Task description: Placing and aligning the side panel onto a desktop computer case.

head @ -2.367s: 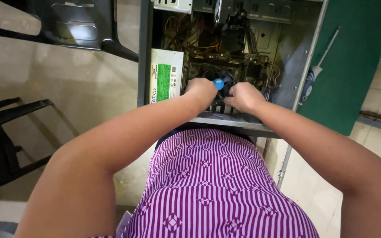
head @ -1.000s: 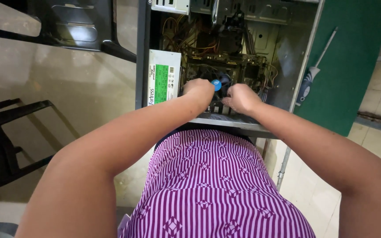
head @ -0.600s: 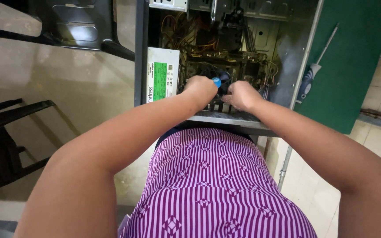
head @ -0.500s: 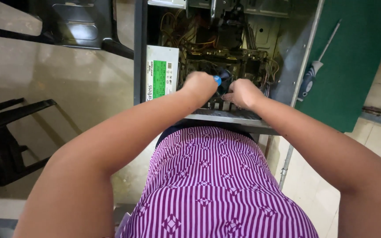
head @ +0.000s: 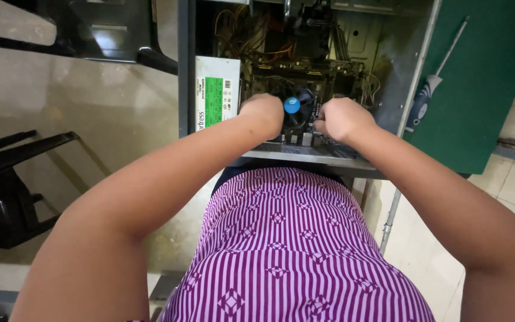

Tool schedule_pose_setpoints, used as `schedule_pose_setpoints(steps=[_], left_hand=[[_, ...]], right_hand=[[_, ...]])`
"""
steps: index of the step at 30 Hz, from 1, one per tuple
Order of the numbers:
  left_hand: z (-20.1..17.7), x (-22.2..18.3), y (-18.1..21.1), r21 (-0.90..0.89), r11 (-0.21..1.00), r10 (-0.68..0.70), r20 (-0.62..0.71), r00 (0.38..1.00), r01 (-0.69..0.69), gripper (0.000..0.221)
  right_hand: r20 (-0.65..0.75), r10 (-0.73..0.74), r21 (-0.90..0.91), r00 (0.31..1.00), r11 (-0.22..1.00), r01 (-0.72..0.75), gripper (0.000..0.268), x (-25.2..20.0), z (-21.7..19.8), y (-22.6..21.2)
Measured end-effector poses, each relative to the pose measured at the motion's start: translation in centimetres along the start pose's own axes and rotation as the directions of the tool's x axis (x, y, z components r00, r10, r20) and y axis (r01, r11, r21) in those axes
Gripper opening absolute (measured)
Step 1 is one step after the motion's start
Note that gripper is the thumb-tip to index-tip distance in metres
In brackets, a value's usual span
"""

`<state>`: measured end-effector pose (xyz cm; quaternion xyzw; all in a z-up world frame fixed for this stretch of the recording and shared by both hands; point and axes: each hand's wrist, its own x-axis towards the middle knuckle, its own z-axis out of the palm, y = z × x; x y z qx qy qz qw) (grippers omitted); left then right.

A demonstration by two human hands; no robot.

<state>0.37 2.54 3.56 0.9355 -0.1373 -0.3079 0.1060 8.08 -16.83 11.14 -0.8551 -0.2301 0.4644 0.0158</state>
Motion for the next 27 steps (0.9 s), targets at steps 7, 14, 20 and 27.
schedule_pose_setpoints(steps=[7,14,20,27], left_hand=[[-2.3,1.0,2.2,0.349,0.926,-0.292,0.417,0.861,0.145,0.035],[-3.5,0.2,2.2,0.139,0.985,-0.141,0.343,0.929,0.099,0.017],[2.0,1.6,0.1,0.001,0.998,-0.068,0.034,0.997,0.068,0.015],[2.6,4.7,0.1,0.319,0.908,0.103,-0.799,0.593,0.272,0.012]], right_hand=[[0.001,-0.008,0.031,1.0,0.999,0.008,0.035,-0.3,0.4,1.1],[-0.034,-0.216,-0.16,0.976,0.965,0.208,0.027,1.1,1.8,0.9],[-0.162,-0.552,-0.56,0.818,0.734,0.385,0.014,3.1,5.2,2.6],[-0.077,-0.793,-0.757,0.605,0.441,0.482,0.02,4.7,5.4,2.9]])
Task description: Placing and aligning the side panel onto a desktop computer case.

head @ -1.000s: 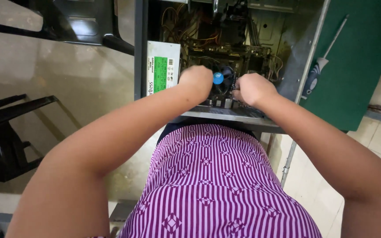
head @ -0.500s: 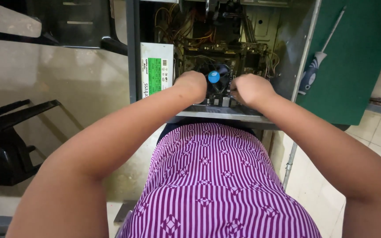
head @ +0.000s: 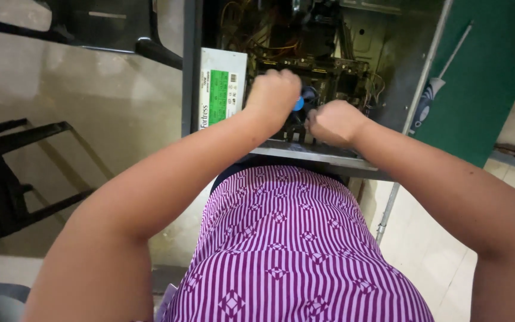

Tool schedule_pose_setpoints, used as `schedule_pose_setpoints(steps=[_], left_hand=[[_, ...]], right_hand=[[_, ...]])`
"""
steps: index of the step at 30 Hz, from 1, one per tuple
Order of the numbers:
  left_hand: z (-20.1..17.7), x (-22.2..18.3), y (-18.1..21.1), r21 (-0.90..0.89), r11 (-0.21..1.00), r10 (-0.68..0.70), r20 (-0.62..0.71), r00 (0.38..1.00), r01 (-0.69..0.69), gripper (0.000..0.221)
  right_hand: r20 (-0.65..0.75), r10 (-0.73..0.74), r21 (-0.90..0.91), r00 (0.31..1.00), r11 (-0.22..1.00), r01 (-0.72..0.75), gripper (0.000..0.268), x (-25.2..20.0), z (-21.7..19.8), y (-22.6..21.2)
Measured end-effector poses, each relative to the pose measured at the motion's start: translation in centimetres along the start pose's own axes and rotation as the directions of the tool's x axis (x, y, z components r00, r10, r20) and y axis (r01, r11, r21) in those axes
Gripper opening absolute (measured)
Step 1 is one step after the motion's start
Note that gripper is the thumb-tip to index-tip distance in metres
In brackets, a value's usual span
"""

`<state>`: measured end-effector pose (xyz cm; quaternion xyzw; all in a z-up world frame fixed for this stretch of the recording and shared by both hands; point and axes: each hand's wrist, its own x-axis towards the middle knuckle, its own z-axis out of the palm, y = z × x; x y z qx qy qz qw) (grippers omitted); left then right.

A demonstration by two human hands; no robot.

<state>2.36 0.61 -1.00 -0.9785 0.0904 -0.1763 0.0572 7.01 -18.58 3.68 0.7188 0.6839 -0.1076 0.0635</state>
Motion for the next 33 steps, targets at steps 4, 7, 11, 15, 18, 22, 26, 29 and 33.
schedule_pose_setpoints(steps=[4,7,11,15,18,22,26,29,33], left_hand=[[-2.5,0.7,0.0,-0.002,1.0,0.006,-0.094,0.996,-0.006,0.011],[-3.2,1.0,-0.3,0.064,0.998,0.023,-0.14,0.99,-0.014,0.009],[-0.7,0.2,0.8,0.052,0.999,0.016,-0.124,0.992,-0.01,0.007],[1.4,-0.1,1.8,0.002,0.999,0.047,-0.027,0.999,-0.047,0.007],[0.9,0.3,1.6,0.025,0.996,0.082,0.012,0.997,-0.082,0.01],[-0.8,0.6,0.8,0.033,0.998,0.058,0.016,0.998,-0.058,0.01],[-4.8,1.8,-0.6,-0.088,0.986,0.161,0.297,0.941,-0.141,0.083],[-5.7,2.3,-0.5,-0.123,0.984,0.155,0.258,0.954,-0.127,0.049],[-4.3,2.0,0.1,-0.14,0.982,0.155,0.231,0.961,-0.125,0.028]], right_hand=[[-0.057,-0.075,0.028,0.996,0.997,0.077,0.024,-0.1,1.8,-0.1],[-0.132,-0.143,-0.054,0.981,0.989,0.137,0.021,-0.4,3.2,-0.2],[-0.115,-0.13,-0.046,0.985,0.991,0.126,0.02,-0.5,4.8,-0.1],[-0.038,-0.052,0.037,0.998,0.998,0.053,0.018,-0.5,3.3,-0.1],[0.069,0.086,0.262,0.994,0.96,-0.102,0.024,-0.4,3.9,0.3],[0.303,0.183,0.461,0.935,0.831,-0.312,0.031,-0.1,-0.2,2.1],[0.346,0.418,0.298,0.84,0.8,-0.521,0.025,0.0,-3.6,4.6],[0.226,0.452,0.251,0.863,0.829,-0.5,0.026,0.2,-4.0,5.2],[0.11,0.432,0.263,0.895,0.856,-0.445,0.031,0.7,-3.7,5.8]])
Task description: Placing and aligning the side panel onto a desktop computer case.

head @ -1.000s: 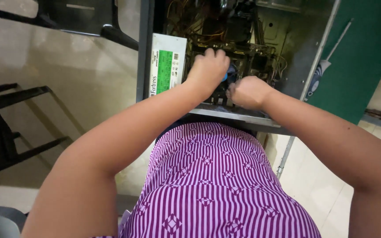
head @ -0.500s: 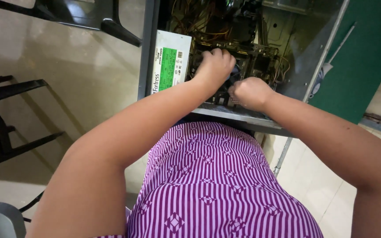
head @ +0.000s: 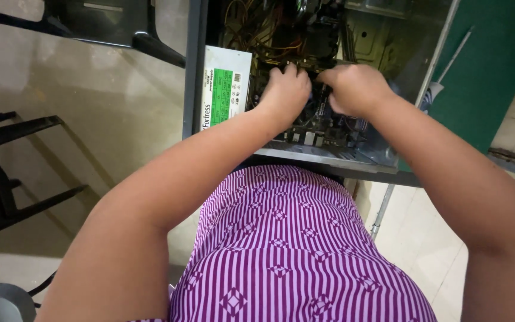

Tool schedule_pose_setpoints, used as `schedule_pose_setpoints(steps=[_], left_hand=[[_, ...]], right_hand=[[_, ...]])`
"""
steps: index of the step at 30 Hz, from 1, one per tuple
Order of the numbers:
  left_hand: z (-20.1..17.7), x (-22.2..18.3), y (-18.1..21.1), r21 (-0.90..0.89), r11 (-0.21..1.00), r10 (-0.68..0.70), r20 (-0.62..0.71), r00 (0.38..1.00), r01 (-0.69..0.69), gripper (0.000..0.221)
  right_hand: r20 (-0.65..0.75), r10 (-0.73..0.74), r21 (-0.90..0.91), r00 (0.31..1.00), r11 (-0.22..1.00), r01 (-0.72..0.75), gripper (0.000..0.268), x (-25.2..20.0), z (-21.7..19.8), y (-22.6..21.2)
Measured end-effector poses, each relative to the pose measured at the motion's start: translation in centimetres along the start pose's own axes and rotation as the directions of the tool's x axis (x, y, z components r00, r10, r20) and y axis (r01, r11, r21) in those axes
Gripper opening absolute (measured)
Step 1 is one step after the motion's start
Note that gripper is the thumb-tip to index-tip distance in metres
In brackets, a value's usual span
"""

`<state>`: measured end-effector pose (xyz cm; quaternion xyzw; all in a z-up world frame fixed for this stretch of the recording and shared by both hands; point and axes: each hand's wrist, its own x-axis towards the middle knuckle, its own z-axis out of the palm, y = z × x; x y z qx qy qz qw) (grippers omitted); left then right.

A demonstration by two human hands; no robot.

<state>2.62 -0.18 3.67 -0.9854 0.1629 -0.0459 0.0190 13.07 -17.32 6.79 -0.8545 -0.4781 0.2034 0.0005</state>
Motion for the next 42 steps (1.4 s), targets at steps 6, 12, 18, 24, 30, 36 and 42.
schedule_pose_setpoints(steps=[6,12,18,24,30,36,42], left_hand=[[1.3,-0.1,0.3,-0.005,0.999,-0.037,-0.202,0.979,0.036,0.008],[-0.4,-0.2,-0.3,-0.008,0.999,0.032,-0.127,0.991,-0.034,0.009],[-1.4,0.6,-0.5,-0.011,0.991,0.131,0.189,0.973,-0.132,0.026],[-1.4,1.0,-0.4,-0.026,0.99,0.139,0.259,0.956,-0.137,0.027],[-0.8,0.7,-0.3,0.0,0.99,0.135,0.21,0.968,-0.138,0.029],[-0.4,0.7,-0.2,-0.004,0.992,0.125,0.178,0.976,-0.126,0.029],[-0.3,0.9,0.1,-0.017,0.994,0.106,0.209,0.972,-0.105,0.03]], right_hand=[[-0.267,-0.322,-0.435,0.908,0.881,0.185,0.011,0.9,7.0,4.3],[-0.287,-0.422,-0.451,0.86,0.851,0.267,0.014,1.6,7.6,4.9],[-0.253,-0.513,-0.552,0.82,0.773,0.313,0.021,1.4,6.3,3.8],[-0.235,-0.504,-0.563,0.831,0.768,0.306,0.014,1.8,7.5,3.9],[-0.191,-0.571,-0.636,0.799,0.692,0.343,0.015,1.5,5.4,3.0],[-0.156,-0.64,-0.617,0.752,0.658,0.432,0.018,2.5,5.4,3.2],[-0.097,-0.686,-0.679,0.721,0.575,0.456,0.017,1.9,3.1,2.3]])
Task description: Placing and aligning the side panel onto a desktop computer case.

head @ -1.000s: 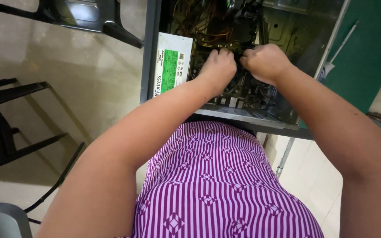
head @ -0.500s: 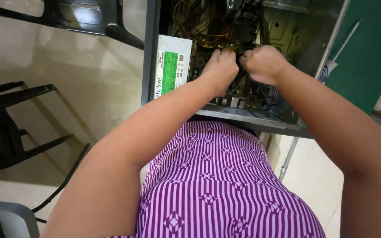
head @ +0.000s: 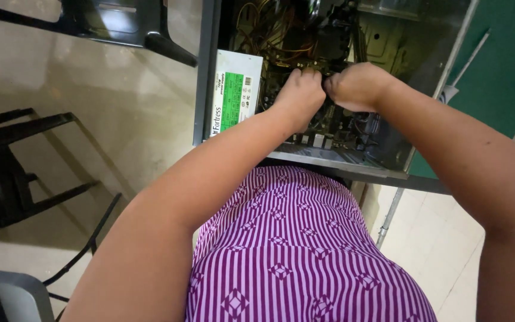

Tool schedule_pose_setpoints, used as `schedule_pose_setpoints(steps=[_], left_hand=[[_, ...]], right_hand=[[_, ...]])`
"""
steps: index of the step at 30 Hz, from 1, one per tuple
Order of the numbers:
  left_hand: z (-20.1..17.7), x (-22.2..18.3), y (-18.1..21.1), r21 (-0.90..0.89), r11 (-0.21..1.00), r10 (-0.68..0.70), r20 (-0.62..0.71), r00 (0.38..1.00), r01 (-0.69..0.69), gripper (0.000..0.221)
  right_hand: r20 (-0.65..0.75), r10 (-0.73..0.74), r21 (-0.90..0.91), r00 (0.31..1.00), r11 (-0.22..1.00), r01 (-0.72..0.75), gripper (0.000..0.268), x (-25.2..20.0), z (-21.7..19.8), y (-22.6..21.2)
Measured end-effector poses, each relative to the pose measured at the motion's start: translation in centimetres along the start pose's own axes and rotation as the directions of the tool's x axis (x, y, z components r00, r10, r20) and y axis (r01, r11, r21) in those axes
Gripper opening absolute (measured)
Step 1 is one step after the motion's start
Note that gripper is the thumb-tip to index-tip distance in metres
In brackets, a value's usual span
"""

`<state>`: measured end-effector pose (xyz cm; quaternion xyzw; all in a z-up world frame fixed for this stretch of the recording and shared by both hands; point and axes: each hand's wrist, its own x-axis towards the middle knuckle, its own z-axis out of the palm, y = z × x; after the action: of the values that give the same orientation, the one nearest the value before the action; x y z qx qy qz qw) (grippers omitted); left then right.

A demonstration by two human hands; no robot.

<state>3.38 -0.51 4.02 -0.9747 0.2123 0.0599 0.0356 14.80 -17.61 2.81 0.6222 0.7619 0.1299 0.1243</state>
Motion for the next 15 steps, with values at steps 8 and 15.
schedule_pose_setpoints(steps=[8,15], left_hand=[[0.0,0.3,-0.2,-0.02,1.0,0.013,0.035,0.999,-0.012,0.029],[0.6,0.0,0.3,0.009,1.0,-0.019,-0.066,0.998,0.02,0.033]], right_hand=[[0.099,0.08,0.207,0.992,0.973,-0.099,0.014,-1.0,1.6,-0.3],[0.15,-0.028,0.207,0.988,0.978,-0.004,0.032,1.0,-2.3,1.8]])
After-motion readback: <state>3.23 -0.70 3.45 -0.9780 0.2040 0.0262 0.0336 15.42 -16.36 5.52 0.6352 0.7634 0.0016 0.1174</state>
